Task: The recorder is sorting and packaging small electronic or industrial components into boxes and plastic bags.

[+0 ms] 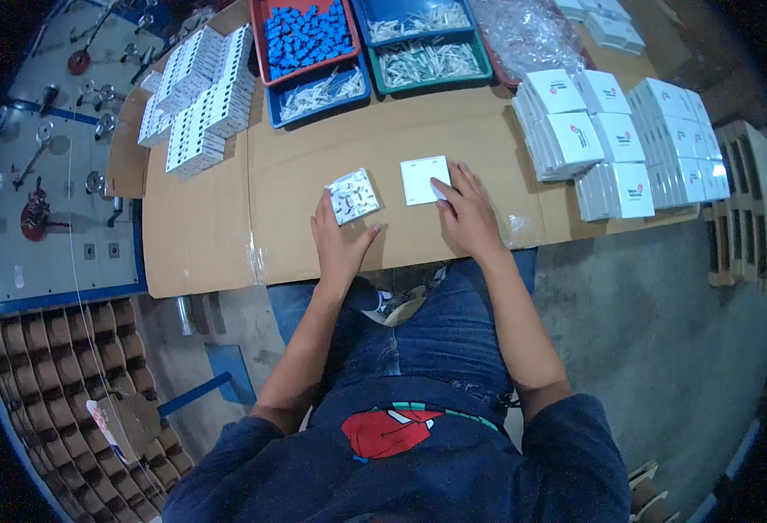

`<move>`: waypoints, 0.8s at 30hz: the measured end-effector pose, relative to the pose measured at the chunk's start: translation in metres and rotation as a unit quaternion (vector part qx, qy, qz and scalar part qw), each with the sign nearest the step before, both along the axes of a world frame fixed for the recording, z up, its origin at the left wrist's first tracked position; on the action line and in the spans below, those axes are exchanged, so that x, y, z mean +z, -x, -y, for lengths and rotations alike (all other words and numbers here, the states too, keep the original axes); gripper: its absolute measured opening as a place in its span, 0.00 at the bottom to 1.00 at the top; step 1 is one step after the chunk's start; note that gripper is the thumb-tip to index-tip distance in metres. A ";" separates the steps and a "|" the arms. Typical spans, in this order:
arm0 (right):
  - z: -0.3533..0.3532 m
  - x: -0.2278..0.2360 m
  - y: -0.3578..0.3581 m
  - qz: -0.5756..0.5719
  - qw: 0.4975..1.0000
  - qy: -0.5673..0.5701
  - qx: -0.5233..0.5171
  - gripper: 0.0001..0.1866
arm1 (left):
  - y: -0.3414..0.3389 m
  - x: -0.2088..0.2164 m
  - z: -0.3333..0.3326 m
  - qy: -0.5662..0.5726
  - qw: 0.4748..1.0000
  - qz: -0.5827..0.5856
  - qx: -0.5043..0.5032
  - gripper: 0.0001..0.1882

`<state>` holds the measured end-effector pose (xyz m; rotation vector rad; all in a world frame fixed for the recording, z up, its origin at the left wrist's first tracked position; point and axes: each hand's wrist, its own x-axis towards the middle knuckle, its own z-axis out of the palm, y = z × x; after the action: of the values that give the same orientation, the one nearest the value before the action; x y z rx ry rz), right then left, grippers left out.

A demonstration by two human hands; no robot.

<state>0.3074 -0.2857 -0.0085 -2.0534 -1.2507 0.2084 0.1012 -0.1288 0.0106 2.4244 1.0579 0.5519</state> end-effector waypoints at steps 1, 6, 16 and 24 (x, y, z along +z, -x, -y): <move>-0.001 -0.001 0.000 -0.002 1.000 -0.001 0.003 0.21 | -0.003 -0.003 -0.005 0.014 1.000 0.025 -0.013 0.57; -0.005 0.003 0.006 0.038 0.998 -0.029 -0.036 0.20 | -0.021 0.006 -0.015 0.052 0.996 0.063 -0.024 0.49; -0.002 0.009 -0.004 0.021 0.994 -0.087 -0.056 0.22 | -0.008 -0.008 -0.021 -0.021 0.999 0.034 0.014 0.38; -0.003 0.000 -0.004 -0.105 0.982 -0.128 -0.088 0.22 | 0.003 -0.011 -0.018 -0.051 0.999 0.012 -0.005 0.29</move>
<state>0.3112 -0.2824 -0.0090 -1.8533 -0.9113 0.1681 0.0984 -0.1104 -0.0004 2.5038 1.0302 0.6449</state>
